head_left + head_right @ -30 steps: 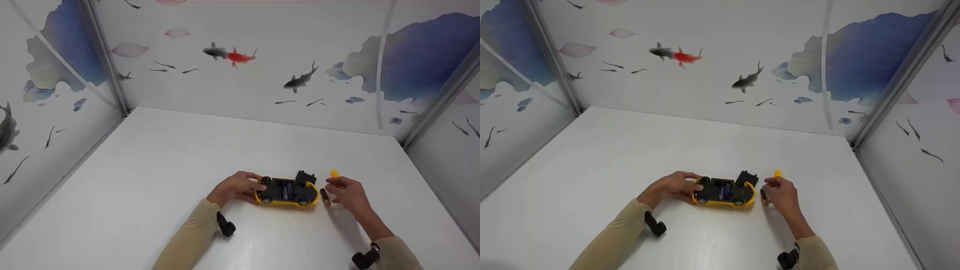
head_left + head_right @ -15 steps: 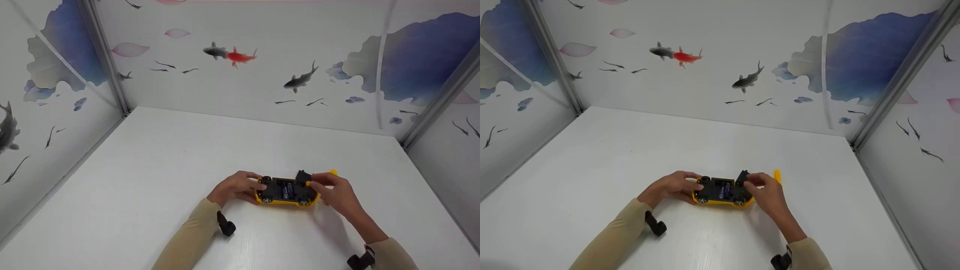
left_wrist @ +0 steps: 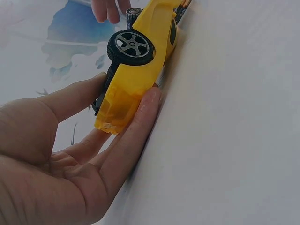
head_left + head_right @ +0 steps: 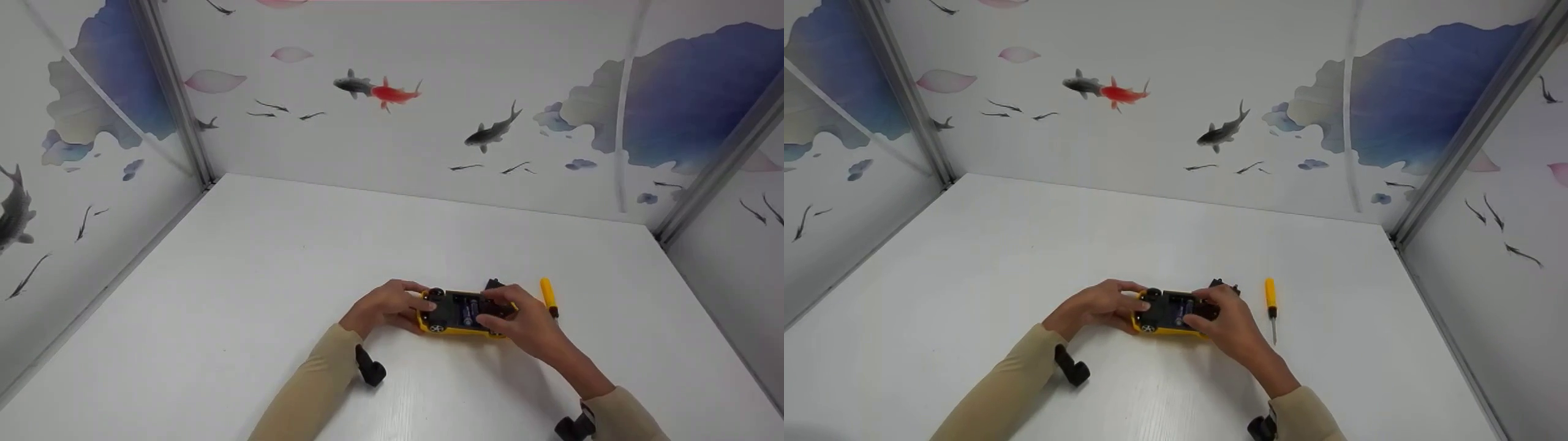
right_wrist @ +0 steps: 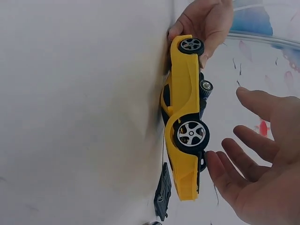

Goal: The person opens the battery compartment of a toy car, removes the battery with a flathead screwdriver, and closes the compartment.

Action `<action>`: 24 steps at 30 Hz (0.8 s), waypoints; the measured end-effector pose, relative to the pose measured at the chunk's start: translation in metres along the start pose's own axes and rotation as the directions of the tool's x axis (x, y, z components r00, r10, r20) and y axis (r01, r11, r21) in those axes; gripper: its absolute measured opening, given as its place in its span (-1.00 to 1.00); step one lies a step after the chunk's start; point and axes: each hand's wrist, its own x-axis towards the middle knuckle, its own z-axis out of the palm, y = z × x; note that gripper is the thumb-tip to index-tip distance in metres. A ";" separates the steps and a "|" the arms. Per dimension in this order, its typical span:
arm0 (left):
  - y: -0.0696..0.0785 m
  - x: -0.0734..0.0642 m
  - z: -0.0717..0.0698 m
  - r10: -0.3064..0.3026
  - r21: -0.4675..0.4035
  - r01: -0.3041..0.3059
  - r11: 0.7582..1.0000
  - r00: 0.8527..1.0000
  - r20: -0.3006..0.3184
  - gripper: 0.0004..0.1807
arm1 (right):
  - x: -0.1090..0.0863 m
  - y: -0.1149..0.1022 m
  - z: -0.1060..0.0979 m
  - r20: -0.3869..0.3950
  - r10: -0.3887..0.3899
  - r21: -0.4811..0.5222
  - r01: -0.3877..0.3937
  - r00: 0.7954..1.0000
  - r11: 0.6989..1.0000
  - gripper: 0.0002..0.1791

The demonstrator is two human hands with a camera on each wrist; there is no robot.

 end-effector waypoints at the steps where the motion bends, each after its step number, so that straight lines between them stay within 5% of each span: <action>1: 0.000 0.000 0.000 -0.001 0.008 0.001 1.000 1.000 -0.003 -0.37 | 0.001 0.000 0.002 0.006 -0.012 -0.005 0.012 1.000 1.000 -0.50; 24: -0.001 0.002 -0.002 -0.005 0.012 0.005 1.000 1.000 -0.003 -0.41 | 0.009 -0.003 0.022 0.025 -0.105 -0.120 0.107 0.994 0.987 -0.56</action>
